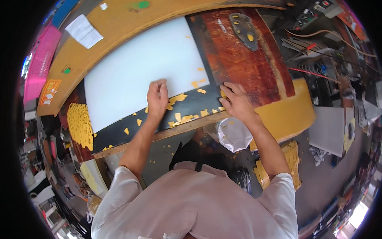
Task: The person gathers small yellow cutout pieces from a workbench and places them into a white bag. They then pick up a large yellow sheet, remove remaining cutouts, and stack the cutout pieces on the bench. Finally, they use a scraper tool to clean the sheet surface.
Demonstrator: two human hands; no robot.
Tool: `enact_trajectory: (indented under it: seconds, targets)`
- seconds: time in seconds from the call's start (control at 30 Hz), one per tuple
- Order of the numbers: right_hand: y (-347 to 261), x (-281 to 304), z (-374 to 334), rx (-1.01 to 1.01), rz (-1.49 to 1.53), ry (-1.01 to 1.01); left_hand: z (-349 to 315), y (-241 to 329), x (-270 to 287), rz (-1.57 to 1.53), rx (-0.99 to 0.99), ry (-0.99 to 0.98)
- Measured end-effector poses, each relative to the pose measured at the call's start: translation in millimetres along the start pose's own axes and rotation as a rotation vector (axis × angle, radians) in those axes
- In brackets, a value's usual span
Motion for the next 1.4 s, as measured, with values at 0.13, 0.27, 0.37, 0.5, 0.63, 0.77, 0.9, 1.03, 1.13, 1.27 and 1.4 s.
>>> enact_trajectory:
  seconds: [0.13,0.27,0.37,0.5,0.63,0.77,0.9,1.03,1.13,1.27,1.4]
  targets:
    - [-22,-14,5,-0.188,-0.274,-0.449,-75,11,51,0.423,-0.024,0.059]
    - [-37,-24,55,0.011,-0.080,-0.084,-103,4,14,0.660,0.260,-0.030]
    - [-49,-62,107,0.167,-0.087,-0.064,-106,30,-43,0.634,0.227,-0.100]
    - [-61,-60,76,0.201,-0.171,-0.259,-125,75,-97,0.252,0.136,-0.296]
    - [-34,-15,27,-0.040,-0.007,-0.428,-128,63,-29,0.055,-0.088,-0.288]
    - [-9,-28,80,0.146,0.046,-0.190,-89,-13,136,0.919,0.175,0.167]
    - [-6,-89,203,0.218,-0.054,-0.094,-68,-61,166,0.988,0.687,0.224]
    - [1,-143,288,0.111,-0.349,-0.174,-82,-54,71,1.015,0.625,0.038]
    - [-2,-139,239,0.244,-0.306,-0.202,-94,-18,27,0.844,0.470,-0.008]
    - [-20,-82,122,0.266,-0.262,-0.304,-93,52,-45,0.410,0.437,-0.265]
    - [-46,-21,81,0.096,-0.154,-0.488,-92,82,-75,0.007,0.134,-0.390]
Point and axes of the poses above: each hand's wrist, its own z-axis towards the middle knuckle, its own x-axis out of the back of the hand, y = z × x, the point moved 2 cm from there along z, towards the middle knuckle, and after that the axes turned 6 degrees about y, right-handed, at the moved point
